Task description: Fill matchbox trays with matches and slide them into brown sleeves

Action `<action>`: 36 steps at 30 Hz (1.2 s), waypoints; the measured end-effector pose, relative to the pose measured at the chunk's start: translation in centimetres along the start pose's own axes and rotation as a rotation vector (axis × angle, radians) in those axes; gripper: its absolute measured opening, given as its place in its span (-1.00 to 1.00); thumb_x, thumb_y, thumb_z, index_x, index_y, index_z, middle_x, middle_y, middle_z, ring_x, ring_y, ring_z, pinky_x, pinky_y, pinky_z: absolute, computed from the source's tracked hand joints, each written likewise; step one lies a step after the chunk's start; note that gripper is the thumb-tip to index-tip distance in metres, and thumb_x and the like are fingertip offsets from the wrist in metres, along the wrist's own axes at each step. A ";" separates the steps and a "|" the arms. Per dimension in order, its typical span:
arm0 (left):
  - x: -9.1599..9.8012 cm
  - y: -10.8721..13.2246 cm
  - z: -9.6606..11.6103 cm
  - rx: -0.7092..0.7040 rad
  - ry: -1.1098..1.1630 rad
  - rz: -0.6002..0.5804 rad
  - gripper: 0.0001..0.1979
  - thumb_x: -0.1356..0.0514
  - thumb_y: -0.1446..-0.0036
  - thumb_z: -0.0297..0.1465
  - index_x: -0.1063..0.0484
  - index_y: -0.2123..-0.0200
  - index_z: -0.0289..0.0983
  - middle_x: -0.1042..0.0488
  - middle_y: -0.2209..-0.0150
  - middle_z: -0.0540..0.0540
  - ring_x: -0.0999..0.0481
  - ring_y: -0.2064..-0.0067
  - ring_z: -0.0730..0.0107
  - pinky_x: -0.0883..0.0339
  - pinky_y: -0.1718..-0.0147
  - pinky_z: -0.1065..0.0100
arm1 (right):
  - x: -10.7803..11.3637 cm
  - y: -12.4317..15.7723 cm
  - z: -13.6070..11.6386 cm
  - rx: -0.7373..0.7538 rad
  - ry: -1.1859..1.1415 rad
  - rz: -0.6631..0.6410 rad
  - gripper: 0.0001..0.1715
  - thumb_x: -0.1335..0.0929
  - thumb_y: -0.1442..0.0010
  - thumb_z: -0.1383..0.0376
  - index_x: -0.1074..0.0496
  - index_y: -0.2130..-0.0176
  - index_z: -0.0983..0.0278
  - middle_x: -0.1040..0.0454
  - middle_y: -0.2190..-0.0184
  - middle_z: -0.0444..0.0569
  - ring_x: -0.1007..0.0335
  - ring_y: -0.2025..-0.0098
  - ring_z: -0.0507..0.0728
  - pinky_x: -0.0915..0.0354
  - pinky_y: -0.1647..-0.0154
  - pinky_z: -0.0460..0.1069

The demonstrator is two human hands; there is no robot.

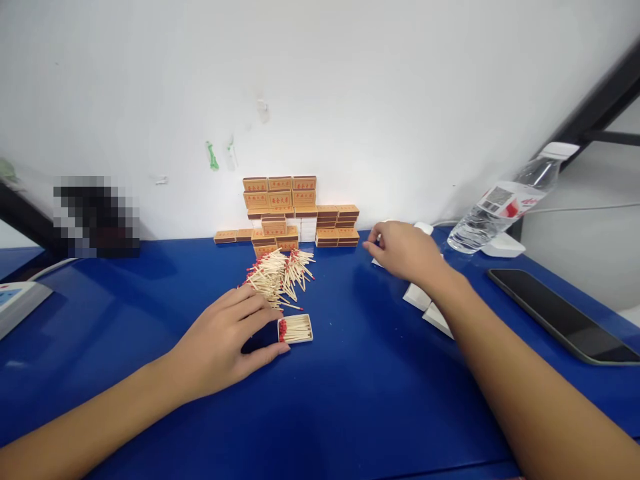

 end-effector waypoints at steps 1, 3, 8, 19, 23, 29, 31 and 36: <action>0.0 0.0 0.1 -0.005 0.003 0.002 -0.72 -0.26 -0.35 -0.19 -0.52 0.12 -0.31 -0.53 0.22 -0.15 -0.47 0.12 0.14 -0.46 0.07 0.08 | 0.1 -0.4 -0.2 -0.041 -0.113 0.042 -0.72 -0.39 -0.24 0.07 -0.54 0.27 0.23 -0.59 0.34 0.02 -0.44 0.34 0.18 -0.14 0.37 0.01; -0.1 0.0 0.1 -0.007 0.007 0.000 -0.72 -0.26 -0.35 -0.20 -0.51 0.10 -0.32 -0.53 0.21 -0.15 -0.47 0.12 0.14 -0.45 0.07 0.08 | -0.4 -1.1 0.0 -0.170 -0.271 0.069 -0.66 -0.40 -0.25 0.05 -0.51 0.40 0.24 -0.55 0.44 0.01 -0.41 0.40 0.17 -0.14 0.38 0.03; -0.3 0.1 -0.2 0.008 0.012 0.001 -0.69 -0.27 -0.34 -0.16 -0.52 0.08 -0.32 -0.53 0.17 -0.16 -0.47 0.08 0.11 -0.44 0.04 0.05 | -2.6 -2.6 0.5 -0.268 -0.387 0.052 -0.59 -0.43 -0.23 0.05 -0.47 0.50 0.26 -0.42 0.59 -0.06 -0.32 0.49 0.13 -0.13 0.43 0.04; 2.3 0.1 -0.1 0.023 -0.096 0.171 -0.53 -0.28 -0.33 -0.18 -0.42 -0.17 -0.33 -0.56 0.02 -0.22 -0.48 0.06 0.09 -0.43 0.06 0.03 | -0.4 -1.2 1.7 -0.342 -0.681 0.111 -0.57 -0.46 -0.18 0.00 -0.46 0.46 0.29 -0.18 0.66 -0.19 0.00 0.59 0.01 0.04 0.56 0.01; 3.9 0.0 -0.9 0.064 -0.145 0.281 -0.51 -0.30 -0.31 -0.22 -0.40 -0.21 -0.32 -0.56 0.04 -0.22 -0.45 0.11 0.11 -0.43 0.09 0.07 | 1.7 1.7 -2.2 -0.151 -0.925 0.098 -0.53 -0.46 -0.21 -0.06 -0.40 0.45 0.24 -0.18 0.61 -0.21 0.02 0.58 -0.02 0.07 0.57 -0.02; 4.5 0.0 -1.7 0.116 -0.062 0.321 -0.47 -0.34 -0.29 -0.21 -0.36 -0.24 -0.28 -0.56 -0.02 -0.21 -0.46 0.04 0.10 -0.43 0.05 0.07 | 0.7 8.6 -13.9 0.276 -1.224 -0.372 -0.54 -0.47 -0.25 -0.09 -0.42 0.36 0.22 -0.28 0.54 -0.22 -0.11 0.54 -0.02 -0.02 0.57 -0.07; 4.7 0.1 -1.5 0.104 -0.028 0.336 -0.61 -0.34 -0.28 -0.29 -0.42 -0.12 -0.28 -0.57 0.05 -0.18 -0.47 0.07 0.13 -0.43 0.09 0.09 | 0.7 9.6 -15.3 0.328 -1.228 -0.416 -0.56 -0.44 -0.30 -0.07 -0.44 0.34 0.23 -0.28 0.53 -0.22 -0.13 0.52 -0.02 -0.05 0.55 -0.07; 5.0 0.1 -1.1 0.077 0.025 0.361 -0.47 -0.42 -0.19 -0.21 -0.41 -0.13 -0.30 -0.59 0.06 -0.18 -0.48 0.11 0.18 -0.43 0.10 0.10 | 1.0 9.4 -15.0 0.332 -1.199 -0.376 -0.56 -0.43 -0.32 -0.04 -0.43 0.36 0.25 -0.30 0.51 -0.22 -0.12 0.50 -0.02 -0.09 0.49 -0.06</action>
Point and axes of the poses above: each hand's wrist, its own y-axis away from the middle knuckle, its own x-axis out of the back of the hand, z = x × y, the point moved 10 cm from there along -y, towards the middle knuckle
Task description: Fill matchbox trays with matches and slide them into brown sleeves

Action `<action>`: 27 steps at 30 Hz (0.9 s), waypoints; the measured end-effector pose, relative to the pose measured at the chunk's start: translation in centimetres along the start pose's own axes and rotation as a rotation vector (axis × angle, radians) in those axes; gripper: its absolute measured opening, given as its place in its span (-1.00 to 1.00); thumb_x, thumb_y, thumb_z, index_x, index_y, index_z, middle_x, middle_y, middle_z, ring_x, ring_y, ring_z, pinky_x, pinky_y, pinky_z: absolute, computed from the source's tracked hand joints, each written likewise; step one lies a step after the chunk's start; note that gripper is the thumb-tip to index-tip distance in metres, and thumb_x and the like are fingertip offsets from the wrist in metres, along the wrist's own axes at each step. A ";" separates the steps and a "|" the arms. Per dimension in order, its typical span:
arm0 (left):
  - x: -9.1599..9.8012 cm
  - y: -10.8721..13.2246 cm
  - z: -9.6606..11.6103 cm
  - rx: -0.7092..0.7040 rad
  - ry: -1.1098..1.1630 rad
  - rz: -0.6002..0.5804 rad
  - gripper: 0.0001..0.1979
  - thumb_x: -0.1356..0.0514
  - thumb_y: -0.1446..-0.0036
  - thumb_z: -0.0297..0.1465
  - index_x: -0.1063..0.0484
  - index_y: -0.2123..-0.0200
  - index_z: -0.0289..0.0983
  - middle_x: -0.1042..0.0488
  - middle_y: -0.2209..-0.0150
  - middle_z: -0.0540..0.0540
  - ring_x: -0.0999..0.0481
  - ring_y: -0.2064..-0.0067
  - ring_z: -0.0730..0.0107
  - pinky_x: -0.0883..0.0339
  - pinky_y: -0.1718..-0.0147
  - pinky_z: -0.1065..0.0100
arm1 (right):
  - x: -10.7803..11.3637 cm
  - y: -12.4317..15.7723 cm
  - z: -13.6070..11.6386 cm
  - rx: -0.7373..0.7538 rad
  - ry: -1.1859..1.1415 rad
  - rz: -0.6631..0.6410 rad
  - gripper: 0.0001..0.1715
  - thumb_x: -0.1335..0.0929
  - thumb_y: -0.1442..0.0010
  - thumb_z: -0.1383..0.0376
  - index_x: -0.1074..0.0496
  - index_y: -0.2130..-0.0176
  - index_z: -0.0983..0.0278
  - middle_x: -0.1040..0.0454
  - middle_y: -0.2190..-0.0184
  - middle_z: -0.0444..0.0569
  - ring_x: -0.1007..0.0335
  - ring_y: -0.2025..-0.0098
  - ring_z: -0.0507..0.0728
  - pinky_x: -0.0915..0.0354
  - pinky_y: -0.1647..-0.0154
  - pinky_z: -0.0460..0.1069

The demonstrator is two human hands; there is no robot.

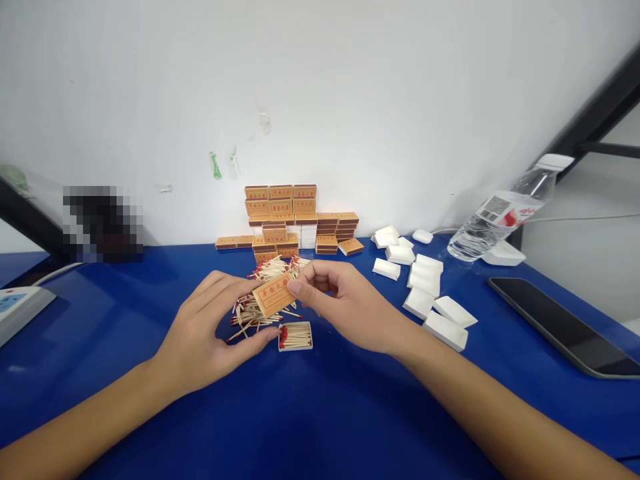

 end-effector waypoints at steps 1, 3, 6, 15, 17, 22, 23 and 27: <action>0.0 0.0 0.0 0.004 0.007 0.006 -0.48 -0.42 -0.19 -0.22 -0.41 -0.13 -0.30 -0.59 0.06 -0.17 -0.48 0.12 0.20 -0.43 0.09 0.11 | 0.0 0.0 0.0 0.002 0.011 -0.002 -0.56 -0.44 -0.31 -0.05 -0.44 0.36 0.25 -0.31 0.50 -0.21 -0.13 0.50 -0.02 -0.10 0.48 -0.06; 0.2 -0.1 -0.2 0.010 0.011 0.026 -0.54 -0.41 -0.22 -0.25 -0.44 -0.11 -0.28 -0.60 0.08 -0.15 -0.48 0.12 0.23 -0.42 0.09 0.13 | 0.1 -0.1 0.2 0.007 0.047 -0.017 -0.55 -0.43 -0.31 -0.05 -0.44 0.36 0.24 -0.33 0.49 -0.20 -0.17 0.47 0.00 -0.12 0.45 -0.05; 0.5 -0.2 -0.5 0.016 -0.016 0.056 -0.58 -0.40 -0.23 -0.26 -0.47 -0.09 -0.27 -0.61 0.09 -0.14 -0.48 0.12 0.23 -0.42 0.08 0.13 | 0.6 -0.2 0.6 0.018 0.152 -0.056 -0.56 -0.42 -0.31 -0.07 -0.43 0.32 0.23 -0.37 0.45 -0.17 -0.24 0.42 0.03 -0.19 0.38 -0.03; -0.4 -0.1 -2.2 0.046 -0.083 -0.019 -0.60 -0.33 -0.30 -0.19 -0.49 -0.07 -0.30 -0.60 0.13 -0.14 -0.45 0.11 0.20 -0.42 0.08 0.12 | -0.6 0.1 3.5 0.015 0.617 -0.393 -0.48 -0.59 -0.04 0.00 -0.52 0.11 0.22 -0.49 0.18 -0.04 -0.36 0.22 0.14 -0.31 0.24 0.03; -0.6 0.0 -2.4 0.043 -0.098 -0.035 -0.59 -0.33 -0.30 -0.18 -0.49 -0.08 -0.30 -0.59 0.13 -0.15 -0.45 0.11 0.18 -0.42 0.09 0.11 | -0.6 -0.1 3.4 0.036 0.598 -0.387 -0.55 -0.57 -0.08 0.05 -0.54 0.11 0.22 -0.50 0.20 -0.05 -0.37 0.22 0.13 -0.33 0.24 0.02; -0.7 -0.1 -2.8 0.073 -0.070 -0.051 -0.60 -0.31 -0.31 -0.16 -0.48 -0.10 -0.26 -0.59 0.13 -0.13 -0.45 0.11 0.18 -0.41 0.09 0.12 | 2.0 -0.6 2.8 0.007 0.456 -0.308 -0.57 -0.53 -0.16 0.01 -0.54 0.07 0.19 -0.56 0.24 -0.08 -0.45 0.25 0.11 -0.34 0.30 0.01; -0.7 -0.1 -2.8 0.083 -0.057 -0.058 -0.60 -0.31 -0.31 -0.16 -0.48 -0.10 -0.25 -0.59 0.12 -0.12 -0.44 0.10 0.19 -0.41 0.08 0.13 | 2.8 -0.8 2.7 0.001 0.424 -0.282 -0.56 -0.53 -0.17 0.01 -0.53 0.05 0.18 -0.56 0.24 -0.09 -0.46 0.26 0.11 -0.34 0.31 0.01; -1.1 -0.2 -3.2 0.131 0.001 -0.099 -0.61 -0.29 -0.34 -0.16 -0.47 -0.12 -0.23 -0.59 0.10 -0.10 -0.43 0.08 0.20 -0.40 0.07 0.14 | 4.8 -1.2 2.1 0.003 0.334 -0.193 -0.53 -0.56 -0.12 0.04 -0.52 0.05 0.17 -0.57 0.24 -0.08 -0.45 0.26 0.10 -0.33 0.30 0.01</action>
Point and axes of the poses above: each hand's wrist, its own y-axis away from the middle knuckle, its own x-axis out of the back of the hand, z = x × y, the point moved 10 cm from there along -y, towards the middle knuckle
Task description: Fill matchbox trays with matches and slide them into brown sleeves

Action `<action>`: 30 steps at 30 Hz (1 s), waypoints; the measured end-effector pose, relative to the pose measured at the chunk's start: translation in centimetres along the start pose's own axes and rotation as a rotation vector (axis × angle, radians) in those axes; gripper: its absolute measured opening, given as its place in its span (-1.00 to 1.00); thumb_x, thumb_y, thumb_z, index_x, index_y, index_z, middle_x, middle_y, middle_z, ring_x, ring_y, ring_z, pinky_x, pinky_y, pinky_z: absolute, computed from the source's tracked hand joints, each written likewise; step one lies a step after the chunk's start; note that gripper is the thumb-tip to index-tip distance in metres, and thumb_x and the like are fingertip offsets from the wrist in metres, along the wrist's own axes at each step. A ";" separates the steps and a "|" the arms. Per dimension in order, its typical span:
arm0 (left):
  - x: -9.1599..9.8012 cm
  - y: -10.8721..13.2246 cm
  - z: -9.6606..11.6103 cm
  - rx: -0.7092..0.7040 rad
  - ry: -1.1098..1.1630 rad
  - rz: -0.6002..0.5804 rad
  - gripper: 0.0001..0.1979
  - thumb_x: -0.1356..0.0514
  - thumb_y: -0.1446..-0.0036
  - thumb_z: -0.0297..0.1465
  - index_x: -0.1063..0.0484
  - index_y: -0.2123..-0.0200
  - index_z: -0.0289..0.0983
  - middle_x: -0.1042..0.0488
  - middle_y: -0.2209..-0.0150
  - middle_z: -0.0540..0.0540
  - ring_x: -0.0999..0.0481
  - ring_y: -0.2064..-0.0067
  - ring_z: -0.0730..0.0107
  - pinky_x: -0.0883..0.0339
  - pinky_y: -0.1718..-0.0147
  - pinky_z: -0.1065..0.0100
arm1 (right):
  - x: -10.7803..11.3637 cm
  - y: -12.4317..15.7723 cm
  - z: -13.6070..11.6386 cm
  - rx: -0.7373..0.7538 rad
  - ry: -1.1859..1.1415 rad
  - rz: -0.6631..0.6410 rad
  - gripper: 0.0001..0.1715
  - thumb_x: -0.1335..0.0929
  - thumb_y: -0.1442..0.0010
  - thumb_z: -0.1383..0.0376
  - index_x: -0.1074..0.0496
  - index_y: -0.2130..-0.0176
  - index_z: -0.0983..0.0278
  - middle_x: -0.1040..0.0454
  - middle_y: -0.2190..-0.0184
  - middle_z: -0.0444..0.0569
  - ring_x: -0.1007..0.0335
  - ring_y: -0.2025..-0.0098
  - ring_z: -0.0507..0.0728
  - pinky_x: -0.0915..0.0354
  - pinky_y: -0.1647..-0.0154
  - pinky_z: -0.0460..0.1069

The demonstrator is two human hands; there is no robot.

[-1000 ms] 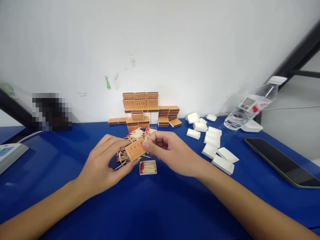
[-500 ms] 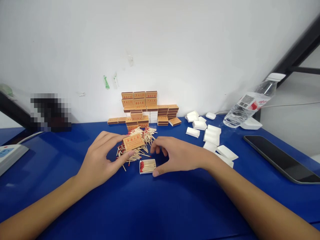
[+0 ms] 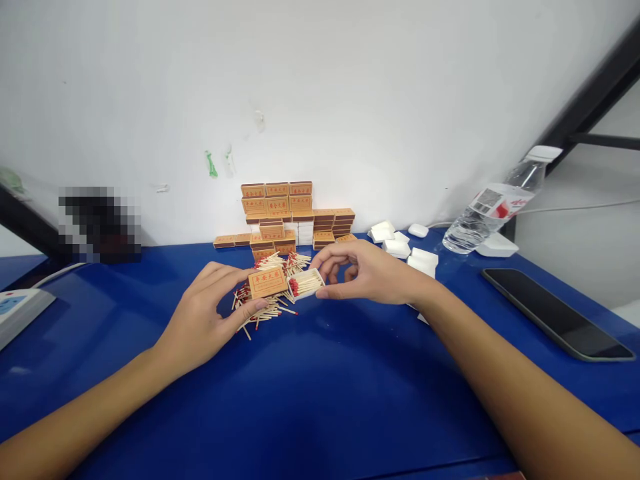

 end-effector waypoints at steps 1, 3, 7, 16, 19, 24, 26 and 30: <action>-0.1 0.0 -0.1 0.008 0.013 -0.010 -0.62 -0.28 -0.34 -0.16 -0.47 -0.12 -0.23 -0.59 0.10 -0.10 -0.43 0.07 0.20 -0.40 0.07 0.14 | 0.2 0.0 0.1 -0.001 -0.016 0.010 -0.53 -0.57 -0.11 0.05 -0.53 0.05 0.18 -0.57 0.24 -0.07 -0.45 0.25 0.10 -0.33 0.29 0.01; -0.2 0.0 -0.1 0.012 0.033 -0.021 -0.62 -0.27 -0.35 -0.16 -0.47 -0.12 -0.22 -0.59 0.09 -0.10 -0.43 0.06 0.19 -0.40 0.06 0.12 | 0.2 -0.1 0.2 -0.003 -0.042 0.022 -0.52 -0.58 -0.09 0.05 -0.53 0.06 0.18 -0.57 0.25 -0.07 -0.45 0.23 0.11 -0.34 0.29 0.02; -0.2 -0.1 -0.1 0.009 0.058 -0.034 -0.64 -0.26 -0.36 -0.17 -0.48 -0.11 -0.21 -0.58 0.11 -0.11 -0.43 0.06 0.19 -0.40 0.07 0.11 | 0.2 -0.1 0.3 0.012 -0.074 0.037 -0.50 -0.58 -0.08 0.06 -0.54 0.04 0.19 -0.58 0.26 -0.07 -0.46 0.23 0.10 -0.35 0.28 0.02; -0.4 -0.2 -0.5 0.006 0.111 -0.093 -0.65 -0.26 -0.36 -0.16 -0.50 -0.11 -0.18 -0.58 0.08 -0.10 -0.43 0.02 0.20 -0.40 0.03 0.12 | 0.2 0.0 0.1 0.000 -0.108 -0.002 -0.49 -0.56 -0.13 0.07 -0.52 -0.02 0.18 -0.57 0.32 -0.14 -0.40 0.41 0.02 -0.31 0.48 -0.06; -0.5 -0.3 -0.6 0.000 0.117 -0.108 -0.65 -0.25 -0.37 -0.16 -0.49 -0.11 -0.18 -0.58 0.06 -0.10 -0.43 0.01 0.20 -0.39 0.02 0.13 | 0.4 0.1 0.0 -0.008 -0.110 0.008 -0.48 -0.57 -0.12 0.06 -0.54 -0.03 0.17 -0.57 0.31 -0.12 -0.42 0.38 0.03 -0.33 0.47 -0.06; -0.8 -0.3 -0.5 0.000 0.119 -0.137 -0.69 -0.24 -0.38 -0.18 -0.50 -0.09 -0.17 -0.56 0.14 -0.07 -0.42 0.05 0.22 -0.38 0.07 0.17 | 0.9 0.4 0.1 -0.002 -0.093 0.030 -0.48 -0.58 -0.10 0.08 -0.56 -0.03 0.15 -0.59 0.24 -0.10 -0.43 0.32 0.05 -0.34 0.38 -0.04; -0.8 -0.4 -0.4 -0.002 0.119 -0.143 -0.71 -0.23 -0.39 -0.18 -0.50 -0.08 -0.17 -0.56 0.15 -0.06 -0.42 0.06 0.22 -0.38 0.08 0.17 | 1.0 0.4 0.2 0.002 -0.089 0.031 -0.47 -0.58 -0.10 0.08 -0.56 -0.03 0.16 -0.59 0.23 -0.09 -0.43 0.33 0.04 -0.34 0.36 -0.03; -0.8 -0.5 -0.4 -0.005 0.113 -0.142 -0.71 -0.22 -0.40 -0.17 -0.51 -0.07 -0.16 -0.57 0.15 -0.07 -0.43 0.06 0.20 -0.38 0.07 0.15 | 0.9 0.4 0.1 0.014 -0.099 0.021 -0.47 -0.58 -0.11 0.09 -0.56 -0.04 0.17 -0.58 0.24 -0.09 -0.43 0.30 0.05 -0.36 0.31 -0.01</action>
Point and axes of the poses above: each hand's wrist, its own y-axis away from the middle knuckle, its own x-axis out of the back of the hand, z = x × y, the point moved 10 cm from there along -y, towards the middle knuckle
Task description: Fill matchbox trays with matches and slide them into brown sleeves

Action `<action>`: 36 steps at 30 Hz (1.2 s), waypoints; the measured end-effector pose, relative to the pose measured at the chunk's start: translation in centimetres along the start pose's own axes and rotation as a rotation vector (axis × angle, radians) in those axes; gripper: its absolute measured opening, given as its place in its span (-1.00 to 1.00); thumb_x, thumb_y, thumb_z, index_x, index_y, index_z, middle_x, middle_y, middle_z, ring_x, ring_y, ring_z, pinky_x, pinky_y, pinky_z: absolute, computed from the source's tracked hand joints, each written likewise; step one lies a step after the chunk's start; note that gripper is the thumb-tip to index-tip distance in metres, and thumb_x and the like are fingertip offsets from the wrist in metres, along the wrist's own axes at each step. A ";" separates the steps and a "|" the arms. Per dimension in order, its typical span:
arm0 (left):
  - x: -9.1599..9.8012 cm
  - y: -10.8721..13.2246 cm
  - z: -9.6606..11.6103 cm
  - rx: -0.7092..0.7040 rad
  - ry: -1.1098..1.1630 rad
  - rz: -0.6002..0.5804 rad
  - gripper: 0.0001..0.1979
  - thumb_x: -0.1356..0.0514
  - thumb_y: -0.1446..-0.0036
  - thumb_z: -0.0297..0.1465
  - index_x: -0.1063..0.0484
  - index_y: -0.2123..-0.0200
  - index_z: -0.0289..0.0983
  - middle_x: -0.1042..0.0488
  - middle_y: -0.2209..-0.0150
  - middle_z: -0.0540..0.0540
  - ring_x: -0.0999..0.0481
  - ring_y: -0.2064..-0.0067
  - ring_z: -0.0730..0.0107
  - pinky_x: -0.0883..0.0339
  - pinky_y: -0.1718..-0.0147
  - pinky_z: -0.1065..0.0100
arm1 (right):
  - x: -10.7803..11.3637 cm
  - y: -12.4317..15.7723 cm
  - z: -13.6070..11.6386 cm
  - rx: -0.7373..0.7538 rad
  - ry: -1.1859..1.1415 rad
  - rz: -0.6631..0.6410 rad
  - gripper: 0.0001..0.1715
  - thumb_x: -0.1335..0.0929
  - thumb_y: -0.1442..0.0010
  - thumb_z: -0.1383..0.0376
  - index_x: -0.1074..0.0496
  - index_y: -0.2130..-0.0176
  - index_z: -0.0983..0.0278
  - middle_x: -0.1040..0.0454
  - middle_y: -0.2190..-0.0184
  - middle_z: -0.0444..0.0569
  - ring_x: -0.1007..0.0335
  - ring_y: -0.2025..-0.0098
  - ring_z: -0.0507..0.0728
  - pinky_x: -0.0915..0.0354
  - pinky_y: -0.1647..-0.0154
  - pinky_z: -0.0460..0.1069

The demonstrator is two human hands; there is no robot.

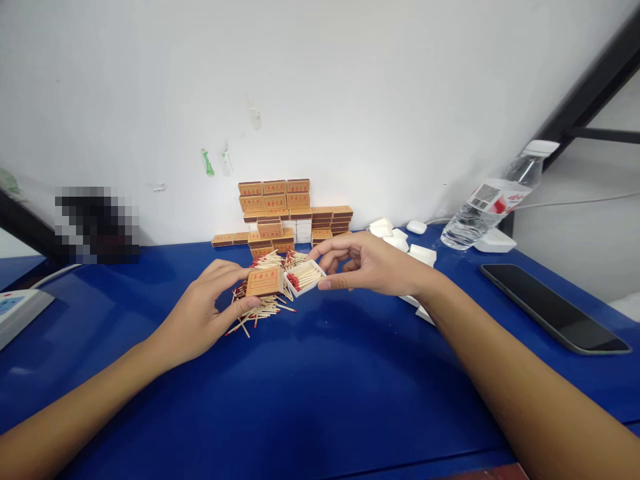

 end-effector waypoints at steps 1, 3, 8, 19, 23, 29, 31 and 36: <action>0.0 0.0 0.0 0.002 -0.004 0.001 -0.71 -0.22 -0.40 -0.16 -0.51 -0.07 -0.16 -0.57 0.16 -0.07 -0.43 0.06 0.20 -0.38 0.08 0.15 | 0.0 0.0 0.0 0.002 -0.001 0.002 -0.48 -0.58 -0.10 0.09 -0.56 -0.03 0.16 -0.58 0.24 -0.09 -0.44 0.29 0.06 -0.36 0.30 -0.01; 0.0 0.0 -0.1 0.006 -0.012 -0.001 -0.69 -0.22 -0.39 -0.16 -0.51 -0.08 -0.16 -0.57 0.17 -0.08 -0.43 0.07 0.19 -0.38 0.10 0.15 | 0.0 0.0 0.0 0.001 0.004 0.007 -0.49 -0.58 -0.10 0.09 -0.56 -0.02 0.15 -0.58 0.25 -0.10 -0.44 0.27 0.07 -0.35 0.29 0.00; -0.3 0.1 0.0 -0.008 -0.009 -0.016 -0.68 -0.24 -0.38 -0.17 -0.50 -0.10 -0.16 -0.57 0.14 -0.10 -0.43 0.06 0.17 -0.40 0.09 0.13 | -0.4 -0.1 -0.1 -0.005 0.026 0.023 -0.49 -0.58 -0.09 0.06 -0.56 0.00 0.17 -0.58 0.25 -0.10 -0.45 0.26 0.08 -0.35 0.27 0.02; -0.3 0.1 -0.1 0.004 -0.025 -0.033 -0.64 -0.20 -0.41 -0.16 -0.48 -0.17 -0.15 -0.57 0.12 -0.10 -0.43 0.04 0.18 -0.39 0.05 0.14 | -0.3 0.2 -1.2 -0.006 0.083 0.130 -0.49 -0.57 -0.07 0.00 -0.58 0.06 0.19 -0.59 0.35 -0.10 -0.46 0.35 0.09 -0.39 0.34 0.04; -0.4 0.1 0.0 -0.009 -0.023 -0.035 -0.65 -0.19 -0.42 -0.17 -0.46 -0.16 -0.17 -0.57 0.08 -0.11 -0.43 0.02 0.17 -0.39 0.02 0.11 | -0.1 0.4 -1.5 -0.006 0.110 0.160 -0.48 -0.57 -0.07 -0.02 -0.58 0.06 0.19 -0.60 0.38 -0.10 -0.47 0.37 0.10 -0.39 0.37 0.04; -0.6 0.1 0.0 -0.013 -0.007 -0.046 -0.68 -0.19 -0.42 -0.21 -0.45 -0.16 -0.15 -0.56 0.06 -0.11 -0.43 0.00 0.17 -0.38 0.02 0.12 | -0.5 0.3 -1.8 0.018 0.104 0.149 -0.51 -0.53 -0.15 -0.02 -0.56 0.02 0.17 -0.63 0.34 -0.09 -0.49 0.33 0.11 -0.38 0.36 0.02; -0.5 0.1 -0.1 -0.011 -0.005 -0.038 -0.69 -0.19 -0.42 -0.21 -0.45 -0.15 -0.16 -0.56 0.07 -0.10 -0.43 0.01 0.17 -0.38 0.03 0.13 | -0.5 0.3 -2.0 0.024 0.114 0.172 -0.53 -0.52 -0.17 -0.02 -0.57 0.04 0.19 -0.62 0.36 -0.10 -0.46 0.38 0.09 -0.33 0.43 0.00; -0.5 0.1 0.1 -0.030 -0.007 -0.034 -0.72 -0.18 -0.43 -0.22 -0.47 -0.11 -0.18 -0.56 0.08 -0.09 -0.43 0.03 0.20 -0.36 0.03 0.14 | -0.6 0.2 -1.9 -0.009 0.095 0.186 -0.56 -0.53 -0.14 0.00 -0.56 0.07 0.18 -0.58 0.42 -0.14 -0.32 0.52 0.02 -0.22 0.56 -0.04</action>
Point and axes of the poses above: each hand's wrist, its own y-axis away from the middle knuckle, its own x-axis out of the back of the hand, z = x × y, the point moved 10 cm from there along -y, towards the middle knuckle
